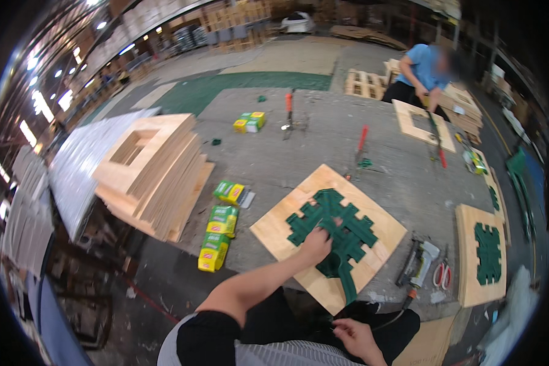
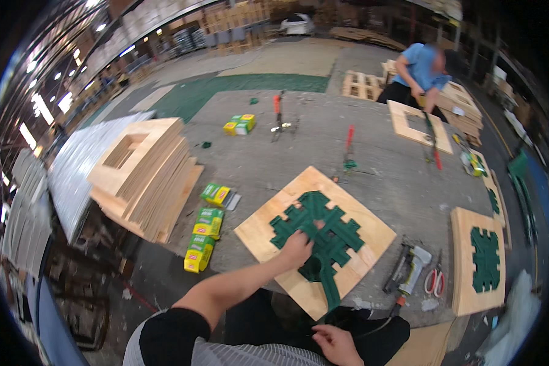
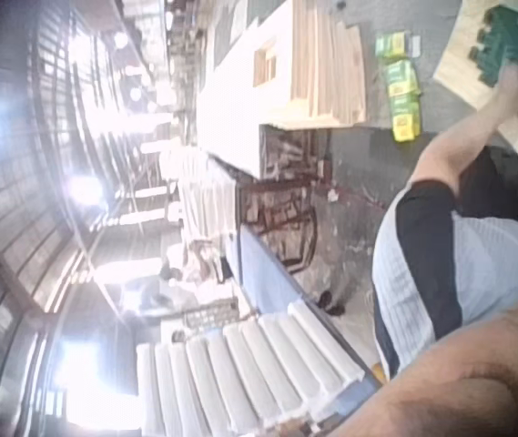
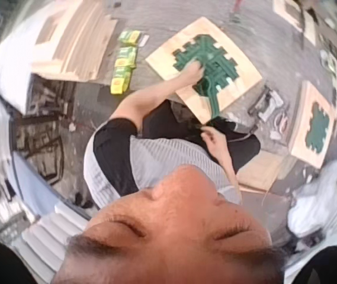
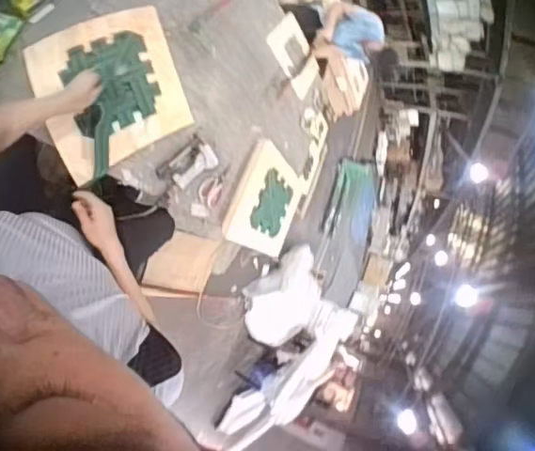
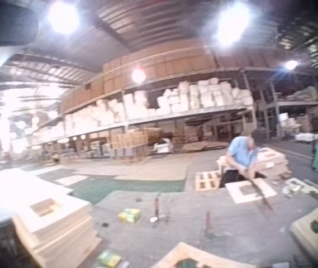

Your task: The person assembles a green woven pattern onto a square wooden board by hand, then uses a pneumatic nail gun to fasten the pattern in place. The person repeats this process across multiple boards, handling green woven strips and wooden boards.

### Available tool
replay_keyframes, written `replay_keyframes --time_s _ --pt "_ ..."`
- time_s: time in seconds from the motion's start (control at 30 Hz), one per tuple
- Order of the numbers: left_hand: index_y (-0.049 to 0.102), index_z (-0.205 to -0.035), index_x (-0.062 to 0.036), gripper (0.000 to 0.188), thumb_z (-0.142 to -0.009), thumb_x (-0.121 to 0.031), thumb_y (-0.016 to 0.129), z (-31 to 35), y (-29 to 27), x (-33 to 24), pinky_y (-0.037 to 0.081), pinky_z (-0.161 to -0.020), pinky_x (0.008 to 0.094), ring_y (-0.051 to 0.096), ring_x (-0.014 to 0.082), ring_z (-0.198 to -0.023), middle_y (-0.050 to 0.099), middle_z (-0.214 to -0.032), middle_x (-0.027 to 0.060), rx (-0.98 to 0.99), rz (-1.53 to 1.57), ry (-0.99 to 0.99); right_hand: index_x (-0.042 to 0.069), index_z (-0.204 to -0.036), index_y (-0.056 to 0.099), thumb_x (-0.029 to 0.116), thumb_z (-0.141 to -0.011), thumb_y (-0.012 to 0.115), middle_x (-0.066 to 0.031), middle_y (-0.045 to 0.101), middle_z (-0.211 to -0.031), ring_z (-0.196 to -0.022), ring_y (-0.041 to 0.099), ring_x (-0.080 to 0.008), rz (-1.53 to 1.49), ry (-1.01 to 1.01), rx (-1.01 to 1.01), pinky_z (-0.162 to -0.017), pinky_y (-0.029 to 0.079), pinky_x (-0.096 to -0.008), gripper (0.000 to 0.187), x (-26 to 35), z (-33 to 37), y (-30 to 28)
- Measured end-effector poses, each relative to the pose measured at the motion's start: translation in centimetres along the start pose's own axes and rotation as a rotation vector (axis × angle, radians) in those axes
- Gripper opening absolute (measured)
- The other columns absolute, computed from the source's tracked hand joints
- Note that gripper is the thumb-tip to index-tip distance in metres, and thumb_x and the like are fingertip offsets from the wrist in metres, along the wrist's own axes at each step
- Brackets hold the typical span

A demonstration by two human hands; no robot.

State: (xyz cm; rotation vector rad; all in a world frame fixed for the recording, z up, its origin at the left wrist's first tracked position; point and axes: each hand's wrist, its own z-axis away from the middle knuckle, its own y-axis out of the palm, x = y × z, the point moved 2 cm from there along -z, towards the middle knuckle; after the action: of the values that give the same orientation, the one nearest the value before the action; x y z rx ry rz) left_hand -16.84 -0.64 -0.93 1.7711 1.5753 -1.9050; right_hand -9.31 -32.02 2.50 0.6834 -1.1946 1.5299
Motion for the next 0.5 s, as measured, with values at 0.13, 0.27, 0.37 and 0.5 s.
replay_keyframes --time_s 0.13,0.27,0.37,0.5 --pt "0.059 -0.131 0.0052 0.035 -0.097 0.007 0.052 11.1 1.4 -3.8 0.057 -0.093 0.0385 0.071 0.0252 -0.103 0.07 -0.115 0.0167 -0.157 1.188 -0.559 0.003 -0.118 0.073 0.018 -0.096 0.072 -0.0141 0.076 -0.094 -0.079 0.075 -0.0204 0.114 -0.033 -0.012 -0.075 0.059 -0.0321 0.027 -0.3 3.3 -0.4" --pt "0.056 -0.131 0.0023 0.035 -0.097 -0.002 0.061 21.0 1.8 -3.5 0.061 -0.077 0.0418 0.07 0.0256 -0.076 0.069 -0.11 0.018 -0.022 1.226 -0.988 0.004 -0.118 0.071 0.018 -0.095 0.07 -0.0152 0.075 -0.1 -0.089 0.074 -0.0291 0.219 -0.083 0.018 -0.08 0.057 -0.0382 0.027 -1.6 1.8 -1.9" --pt "0.06 -0.126 -0.0002 0.034 -0.098 -0.015 0.072 22.9 3.9 -3.5 0.063 -0.08 0.0454 0.069 0.0228 -0.071 0.068 -0.114 0.0141 0.144 1.264 -1.12 0.005 -0.116 0.072 0.02 -0.092 0.073 -0.0163 0.074 -0.097 -0.083 0.074 -0.0308 0.216 -0.154 -0.074 -0.075 0.058 -0.039 0.028 -1.0 0.3 -3.5" --pt "0.061 -0.125 -0.0007 0.032 -0.102 -0.021 0.068 21.1 5.9 -4.6 0.062 -0.086 0.0488 0.067 0.0196 -0.066 0.066 -0.116 0.0116 0.315 1.343 -1.099 0.002 -0.12 0.071 0.013 -0.094 0.072 -0.0132 0.075 -0.092 -0.079 0.074 -0.0216 0.252 -0.177 -0.174 -0.074 0.058 -0.0334 0.028 -0.4 -0.6 -5.0"
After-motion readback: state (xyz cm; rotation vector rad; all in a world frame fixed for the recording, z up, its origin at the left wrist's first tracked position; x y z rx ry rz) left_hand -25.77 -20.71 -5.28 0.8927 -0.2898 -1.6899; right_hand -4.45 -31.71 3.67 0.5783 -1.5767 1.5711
